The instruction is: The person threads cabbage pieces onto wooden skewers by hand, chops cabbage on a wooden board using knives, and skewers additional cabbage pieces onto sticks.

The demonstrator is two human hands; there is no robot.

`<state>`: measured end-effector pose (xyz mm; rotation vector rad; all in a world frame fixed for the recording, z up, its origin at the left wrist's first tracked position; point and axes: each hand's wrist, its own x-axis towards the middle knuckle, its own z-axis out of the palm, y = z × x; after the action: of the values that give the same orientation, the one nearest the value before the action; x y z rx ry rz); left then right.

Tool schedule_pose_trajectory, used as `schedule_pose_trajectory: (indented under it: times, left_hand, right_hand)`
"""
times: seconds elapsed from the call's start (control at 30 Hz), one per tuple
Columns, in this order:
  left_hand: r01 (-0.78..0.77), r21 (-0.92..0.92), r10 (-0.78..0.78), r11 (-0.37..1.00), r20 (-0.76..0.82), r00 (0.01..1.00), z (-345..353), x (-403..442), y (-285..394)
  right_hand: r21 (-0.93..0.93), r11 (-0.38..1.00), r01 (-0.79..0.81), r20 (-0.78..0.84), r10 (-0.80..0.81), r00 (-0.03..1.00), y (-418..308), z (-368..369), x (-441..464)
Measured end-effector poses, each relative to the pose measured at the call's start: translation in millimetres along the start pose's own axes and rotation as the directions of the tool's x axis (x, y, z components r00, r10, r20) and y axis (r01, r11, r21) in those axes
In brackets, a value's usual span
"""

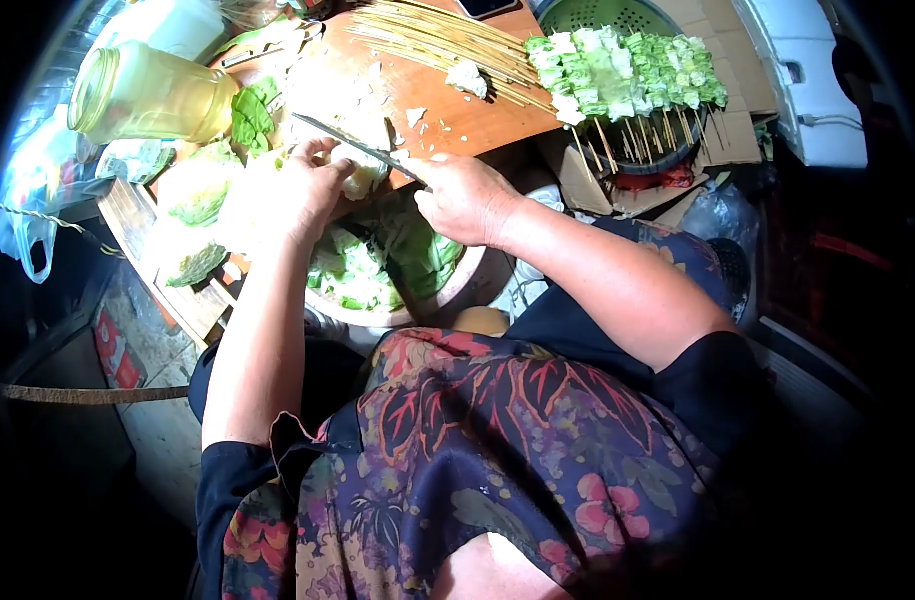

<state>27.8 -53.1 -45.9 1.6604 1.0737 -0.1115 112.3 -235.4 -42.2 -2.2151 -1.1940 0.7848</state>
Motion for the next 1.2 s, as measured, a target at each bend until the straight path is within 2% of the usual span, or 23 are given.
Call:
schedule_pose_trajectory:
  times: [0.03, 0.07, 0.13, 0.23, 0.27, 0.33, 0.37, 0.43, 0.53, 0.63, 0.67, 0.73, 0.77, 0.83, 0.87, 1.0, 1.07, 1.13, 1.2]
  left_hand:
    - [-0.041, 0.145, 0.041, 0.989, 0.003, 0.999, -2.4, 1.2, -2.6]
    - [-0.042, 0.146, 0.042, 0.988, 0.001, 0.999, -4.6, 0.5, -3.3]
    - [-0.097, 0.259, 0.084, 0.961, 0.062, 0.995, -8.6, -1.1, -4.3]
    - [-0.13, 0.334, 0.127, 0.933, 0.029, 0.991, -10.0, 11.4, -18.8]
    - [-0.128, 0.333, 0.126, 0.934, 0.027, 0.992, -12.1, 14.8, -22.5]
    - [0.099, 0.07, -0.102, 0.993, 0.046, 0.994, -15.4, 15.0, -20.3]
    - [0.1, 0.071, -0.103, 0.992, 0.046, 0.994, -16.9, 14.3, -18.4]
    - [-0.019, 0.26, 0.027, 0.965, -0.026, 0.999, -19.3, 11.4, -13.1]
    - [-0.155, 0.533, 0.235, 0.832, -0.086, 0.968, -19.9, 7.4, -7.3]
    - [-0.086, 0.525, 0.168, 0.847, -0.111, 0.98, -11.1, 10.3, -2.9]
    - [-0.085, 0.525, 0.167, 0.847, -0.11, 0.98, -9.5, 18.9, -12.4]
    - [-0.212, 0.546, 0.326, 0.811, -0.12, 0.938, -7.0, 34.6, -33.1]
    - [-0.212, 0.545, 0.325, 0.811, -0.12, 0.938, -6.9, 36.8, -34.6]
    - [-0.045, 0.486, 0.083, 0.873, -0.056, 0.995, -9.7, 28.8, -17.0]
    - [-0.044, 0.485, 0.081, 0.873, -0.056, 0.995, -10.8, 26.0, -13.1]
    - [-0.001, 0.574, 0.043, 0.819, -0.06, 0.997, -13.8, 21.3, -14.6]
    - [-0.001, 0.593, 0.049, 0.805, -0.064, 0.997, -17.1, 26.8, -26.7]
    - [-0.094, 0.564, 0.138, 0.82, -0.036, 0.99, -20.4, 33.3, -39.9]
    - [-0.068, 0.542, 0.098, 0.837, -0.026, 0.995, -20.1, 36.2, -45.8]
  right_hand:
    - [0.002, 1.0, 0.001, -0.002, -0.001, 1.0, -1.0, 0.4, -0.4]
    - [-0.009, 1.0, -0.018, 0.009, 0.018, 1.0, -2.4, 0.0, -0.6]
    - [-0.024, 0.999, -0.034, 0.02, 0.035, 0.999, -4.1, -0.9, -1.3]
    - [-0.012, 0.999, -0.048, 0.02, 0.049, 0.999, -4.8, -1.5, -0.4]
    - [-0.024, 0.998, -0.065, 0.013, 0.066, 0.998, -3.2, 0.3, 0.5]
    - [-0.035, 0.996, -0.084, 0.007, 0.084, 0.996, 0.3, 2.5, 0.7]
    - [-0.032, 0.998, -0.062, -0.02, 0.062, 0.998, 2.1, 3.0, 0.7]
    - [-0.028, 0.999, -0.041, -0.046, 0.04, 0.998, 1.9, 0.9, -0.1]
    - [-0.014, 0.999, -0.044, -0.026, 0.043, 0.999, -3.8, -10.4, -0.8]
    - [-0.052, 0.992, 0.111, -0.1, -0.116, 0.988, -3.6, -23.8, -2.9]
    - [-0.052, 0.993, 0.11, -0.098, -0.115, 0.989, 1.4, -26.2, -1.4]
    - [-0.112, 0.976, 0.188, -0.102, -0.199, 0.975, 10.1, -32.8, 3.5]
    - [-0.103, 0.983, 0.153, -0.068, -0.161, 0.985, 10.7, -38.4, 4.7]
    - [-0.137, 0.979, 0.151, -0.021, -0.155, 0.988, 13.3, -47.1, 10.1]
    - [-0.168, 0.974, 0.149, 0.025, -0.147, 0.989, 16.3, -50.1, 13.3]
    - [-0.207, 0.937, 0.282, 0.06, -0.276, 0.959, 23.9, -62.5, 25.7]
    - [-0.197, 0.943, 0.27, 0.073, -0.26, 0.963, 21.4, -67.9, 31.3]
    - [-0.189, 0.939, 0.288, 0.139, -0.265, 0.954, 19.9, -72.9, 37.9]
    - [-0.211, 0.935, 0.287, 0.149, -0.259, 0.954, 21.2, -74.4, 42.8]
